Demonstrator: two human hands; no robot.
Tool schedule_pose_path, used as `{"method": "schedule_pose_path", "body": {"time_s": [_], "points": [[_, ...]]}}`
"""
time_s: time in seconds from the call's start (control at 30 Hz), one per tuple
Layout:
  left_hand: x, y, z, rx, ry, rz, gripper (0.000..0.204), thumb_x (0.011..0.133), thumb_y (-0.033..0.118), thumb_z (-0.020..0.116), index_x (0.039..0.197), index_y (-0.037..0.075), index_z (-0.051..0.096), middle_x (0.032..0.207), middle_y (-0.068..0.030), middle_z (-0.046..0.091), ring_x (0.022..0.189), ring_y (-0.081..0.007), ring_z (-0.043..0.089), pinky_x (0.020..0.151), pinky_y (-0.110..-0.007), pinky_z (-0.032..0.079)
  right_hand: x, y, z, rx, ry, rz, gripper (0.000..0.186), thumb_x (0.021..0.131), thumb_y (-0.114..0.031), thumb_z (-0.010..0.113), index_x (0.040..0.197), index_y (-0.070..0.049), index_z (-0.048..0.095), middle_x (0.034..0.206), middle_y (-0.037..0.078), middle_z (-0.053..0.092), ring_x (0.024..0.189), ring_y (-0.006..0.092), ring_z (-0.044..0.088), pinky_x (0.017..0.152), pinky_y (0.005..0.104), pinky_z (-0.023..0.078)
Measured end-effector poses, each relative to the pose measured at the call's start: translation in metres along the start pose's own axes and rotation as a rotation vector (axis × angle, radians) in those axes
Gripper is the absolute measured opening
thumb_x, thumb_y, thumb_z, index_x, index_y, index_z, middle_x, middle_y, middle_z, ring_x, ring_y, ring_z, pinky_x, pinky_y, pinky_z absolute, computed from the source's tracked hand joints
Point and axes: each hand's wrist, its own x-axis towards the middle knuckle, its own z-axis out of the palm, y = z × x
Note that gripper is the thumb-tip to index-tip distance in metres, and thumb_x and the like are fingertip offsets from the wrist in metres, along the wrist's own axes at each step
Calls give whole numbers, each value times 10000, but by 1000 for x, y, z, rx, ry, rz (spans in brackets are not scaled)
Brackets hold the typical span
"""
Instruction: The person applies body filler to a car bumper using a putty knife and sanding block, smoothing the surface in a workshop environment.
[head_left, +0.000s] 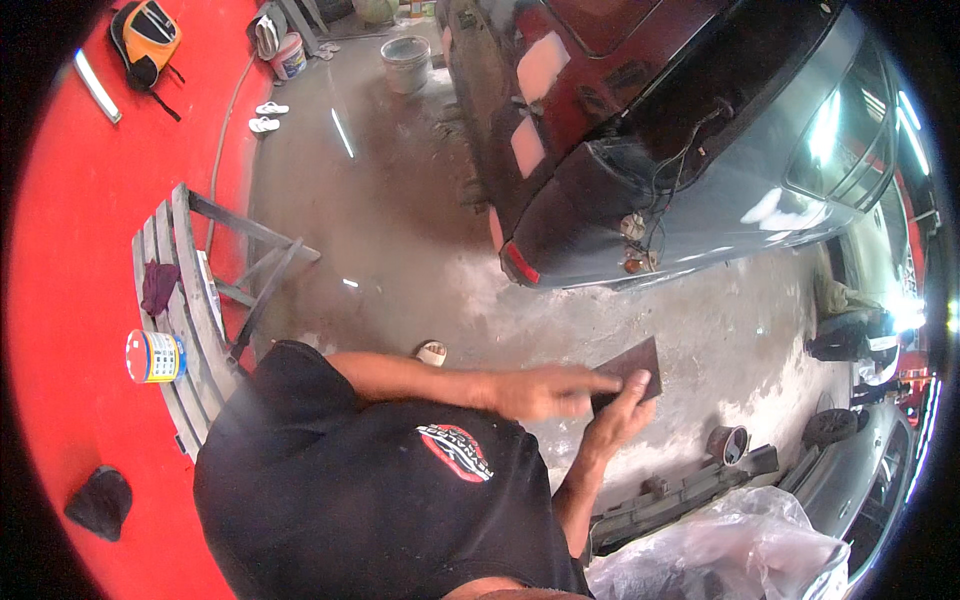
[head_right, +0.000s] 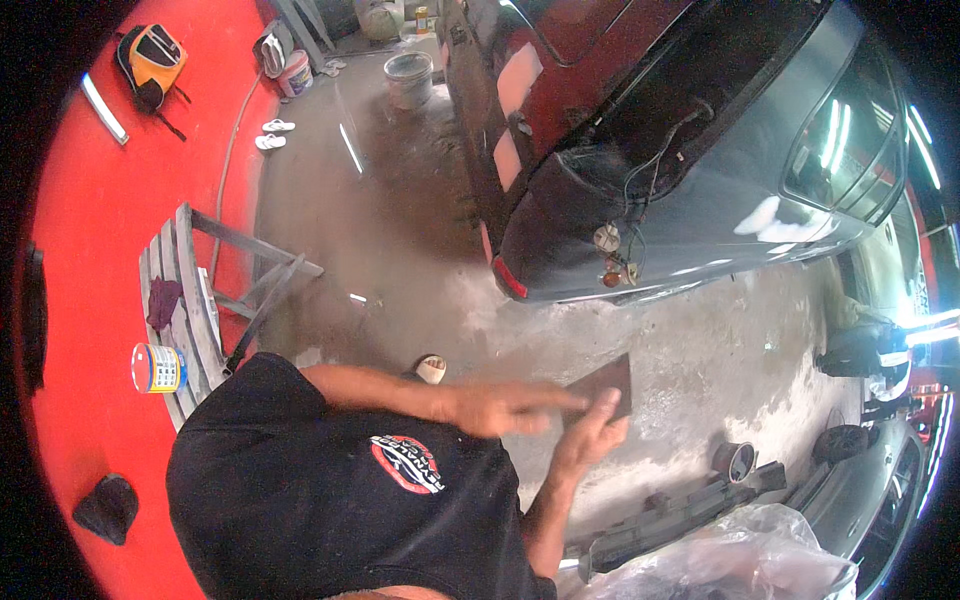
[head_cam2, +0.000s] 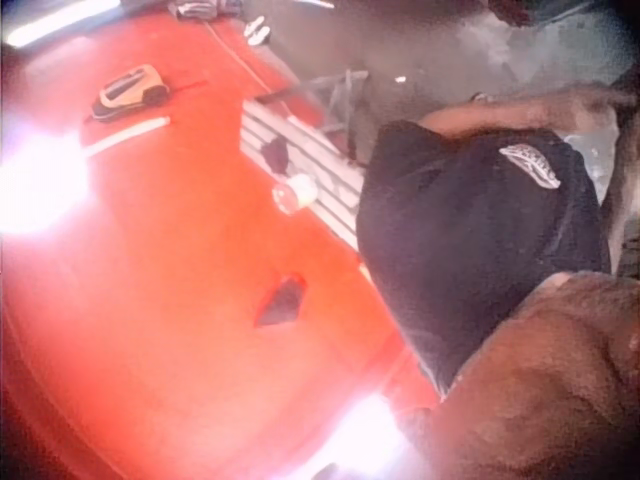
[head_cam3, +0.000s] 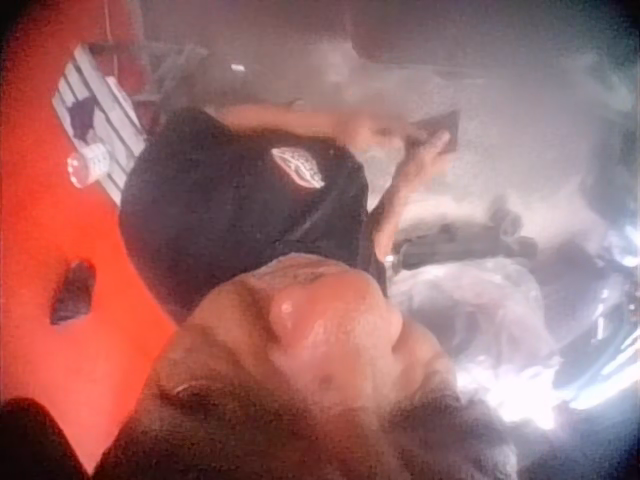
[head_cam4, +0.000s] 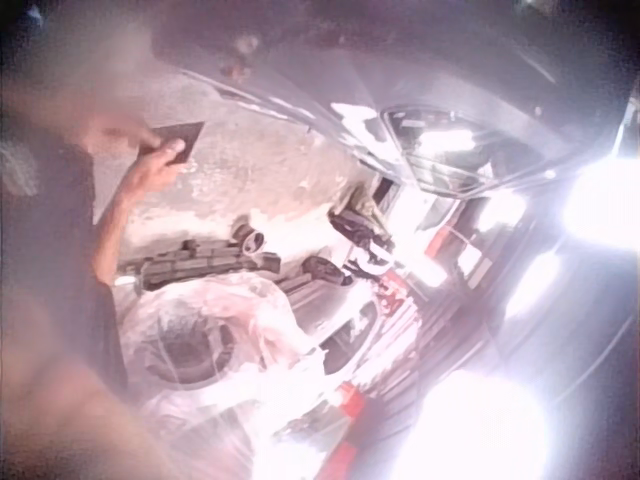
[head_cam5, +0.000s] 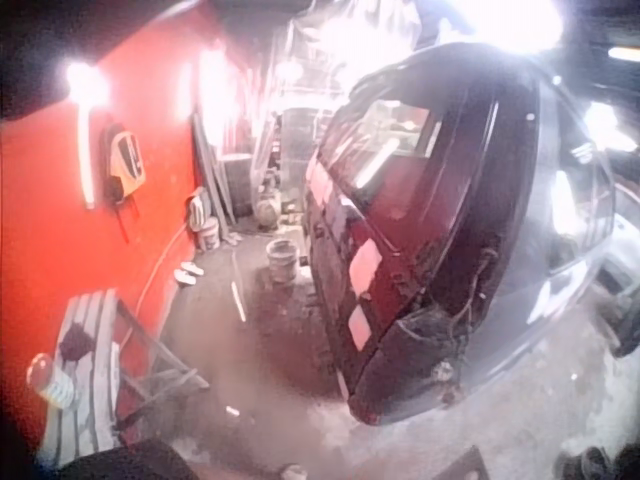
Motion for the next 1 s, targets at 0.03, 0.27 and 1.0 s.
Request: {"method": "schedule_pose_path", "body": {"time_s": [0.03, 0.27, 1.0], "points": [[-1, 7, 10, 29, 14, 31, 510, 1009, 321, 577, 1416, 19, 520, 1298, -230, 606, 1158, -323, 605, 980, -422, 460, -2, -7, 3, 27, 126, 16, 456, 1045, -309, 542, 1242, 102, 569, 1121, 181, 651, 937, 246, 639, 785, 374, 556], [8, 26, -25, 14, -18, -160, 285, 972, 245, 633, 1062, -22, 673, 889, -193, 674, 828, -366, 669, 725, -423, 500, 22, -28, -46, 327, 524, 187, 510, 1004, -376, 622, 1172, 99, 549, 1136, 196, 627, 1001, 274, 632, 870, 417, 557], [92, -29, 33, 27, -265, -48, 169, 872, 90, 753, 1018, 9, 729, 878, -108, 724, 761, -206, 663, 703, -307, 515, -56, 18, -91, -715, -177, 136, 250, 964, -267, 614, 991, -27, 681, 878, 157, 658, 835, 372, 655, 735, 470, 511]]}}
